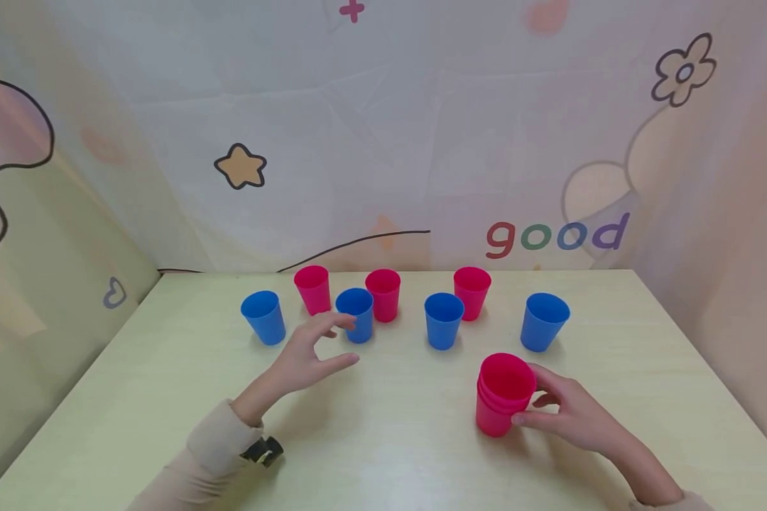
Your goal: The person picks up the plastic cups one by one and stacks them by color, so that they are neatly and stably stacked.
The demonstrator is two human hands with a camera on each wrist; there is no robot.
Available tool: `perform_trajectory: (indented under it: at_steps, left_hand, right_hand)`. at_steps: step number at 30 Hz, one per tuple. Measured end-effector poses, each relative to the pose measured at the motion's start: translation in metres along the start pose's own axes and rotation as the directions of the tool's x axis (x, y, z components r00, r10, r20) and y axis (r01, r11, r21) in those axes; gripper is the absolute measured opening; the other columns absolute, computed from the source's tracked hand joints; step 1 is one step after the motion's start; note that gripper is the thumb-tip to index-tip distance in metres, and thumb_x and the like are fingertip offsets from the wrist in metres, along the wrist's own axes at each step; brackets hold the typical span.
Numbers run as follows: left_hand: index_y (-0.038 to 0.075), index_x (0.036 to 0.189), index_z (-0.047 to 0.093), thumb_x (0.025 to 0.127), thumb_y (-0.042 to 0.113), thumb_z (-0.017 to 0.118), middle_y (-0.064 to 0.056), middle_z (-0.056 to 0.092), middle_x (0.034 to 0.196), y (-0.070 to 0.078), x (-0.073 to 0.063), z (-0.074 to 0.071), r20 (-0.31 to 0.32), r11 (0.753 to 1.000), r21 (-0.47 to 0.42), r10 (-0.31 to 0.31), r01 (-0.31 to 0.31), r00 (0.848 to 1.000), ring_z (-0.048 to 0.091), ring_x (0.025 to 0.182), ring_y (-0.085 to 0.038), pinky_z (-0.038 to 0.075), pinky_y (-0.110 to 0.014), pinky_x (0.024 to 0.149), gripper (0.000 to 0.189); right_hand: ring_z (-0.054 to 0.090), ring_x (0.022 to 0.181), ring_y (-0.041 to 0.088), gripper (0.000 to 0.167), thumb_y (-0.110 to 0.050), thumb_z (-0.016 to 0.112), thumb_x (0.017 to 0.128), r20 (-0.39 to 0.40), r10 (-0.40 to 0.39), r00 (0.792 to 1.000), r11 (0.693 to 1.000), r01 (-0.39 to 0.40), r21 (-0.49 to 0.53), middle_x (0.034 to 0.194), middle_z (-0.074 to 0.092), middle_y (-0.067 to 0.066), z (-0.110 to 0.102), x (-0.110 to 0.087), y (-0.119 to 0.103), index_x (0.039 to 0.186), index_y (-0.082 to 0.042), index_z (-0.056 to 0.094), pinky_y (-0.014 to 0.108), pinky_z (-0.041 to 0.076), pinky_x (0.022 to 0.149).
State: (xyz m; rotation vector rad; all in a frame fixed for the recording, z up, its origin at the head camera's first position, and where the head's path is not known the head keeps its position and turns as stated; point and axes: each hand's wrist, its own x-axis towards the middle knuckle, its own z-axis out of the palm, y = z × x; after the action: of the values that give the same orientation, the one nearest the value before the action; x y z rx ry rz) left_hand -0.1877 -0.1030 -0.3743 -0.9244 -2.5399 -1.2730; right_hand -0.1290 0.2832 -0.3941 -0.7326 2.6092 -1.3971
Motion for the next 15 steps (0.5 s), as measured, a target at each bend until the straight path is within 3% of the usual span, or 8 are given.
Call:
perform_trajectory:
  at_steps: [6,15]
  left_hand:
    - [0.003,0.12,0.053,0.076,0.016,0.074,-0.007,0.058,0.111,-0.005,-0.001,-0.017,-0.079,0.998,0.042,-0.044,0.048,0.996,0.052,0.104,-0.022,0.047,-0.038,0.081,0.051]
    - [0.004,0.12,0.054,0.077,0.021,0.073,-0.009,0.058,0.113,-0.01,0.002,-0.039,-0.172,0.985,0.089,-0.132,0.149,0.976,0.051,0.106,-0.025,0.049,-0.04,0.079,0.05]
  right_hand:
    - [0.051,0.096,-0.006,0.062,-0.01,0.071,0.077,-0.012,0.02,1.0,1.0,-0.02,-0.02,0.111,0.051,-0.024,-0.001,0.001,0.0,0.129,0.003,0.041,0.028,0.052,0.07]
    - [0.052,0.095,-0.004,0.062,-0.012,0.072,0.077,-0.013,0.029,0.999,0.999,-0.029,-0.02,0.11,0.052,-0.023,-0.001,0.002,-0.001,0.129,0.003,0.041,0.028,0.052,0.069]
